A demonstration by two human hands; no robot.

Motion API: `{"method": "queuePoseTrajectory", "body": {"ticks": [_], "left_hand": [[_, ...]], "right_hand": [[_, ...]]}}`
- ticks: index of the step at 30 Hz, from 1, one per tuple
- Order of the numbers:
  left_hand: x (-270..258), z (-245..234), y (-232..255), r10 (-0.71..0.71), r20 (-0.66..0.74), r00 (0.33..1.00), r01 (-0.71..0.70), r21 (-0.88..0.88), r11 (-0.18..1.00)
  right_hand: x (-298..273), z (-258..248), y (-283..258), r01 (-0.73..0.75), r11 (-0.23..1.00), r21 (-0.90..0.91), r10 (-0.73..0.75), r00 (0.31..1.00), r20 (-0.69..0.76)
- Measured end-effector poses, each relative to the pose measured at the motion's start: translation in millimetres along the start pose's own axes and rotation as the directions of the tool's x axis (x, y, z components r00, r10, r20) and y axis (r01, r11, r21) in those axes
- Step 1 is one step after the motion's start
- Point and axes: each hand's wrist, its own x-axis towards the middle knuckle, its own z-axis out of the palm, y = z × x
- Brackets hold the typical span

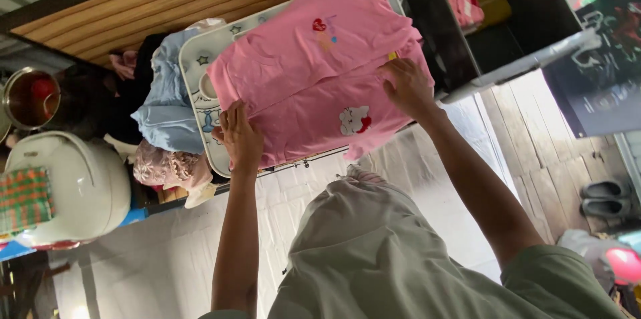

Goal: Fold a pink child's t-shirt and place it in a storage bin.

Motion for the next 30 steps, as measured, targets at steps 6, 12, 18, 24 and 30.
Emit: {"method": "queuePoseTrajectory", "body": {"ticks": [6, 12, 18, 24, 30], "left_hand": [[20, -17, 13, -0.055, 0.013, 0.998, 0.055, 0.044, 0.998], [36, -7, 95, 0.307, 0.080, 0.948, -0.259, -0.363, 0.895], [72, 8, 176, 0.452, 0.460, 0.764, -0.189, -0.511, 0.839], [80, -5, 107, 0.312, 0.668, 0.676, -0.149, -0.290, 0.945], [72, -77, 70, 0.239, 0.626, 0.743, -0.345, 0.052, 0.937]], "right_hand": [[31, 27, 1, 0.098, 0.995, -0.022, -0.094, 0.987, 0.133], [30, 29, 8, 0.056, 0.997, 0.053, -0.068, 0.962, 0.265], [24, 13, -2, -0.003, 0.963, 0.270, -0.075, 0.958, 0.278], [19, 0, 0, 0.148, 0.971, 0.186, -0.182, 0.967, 0.179], [11, -8, 11, 0.099, 0.995, 0.026, -0.103, 0.971, 0.217]]}}
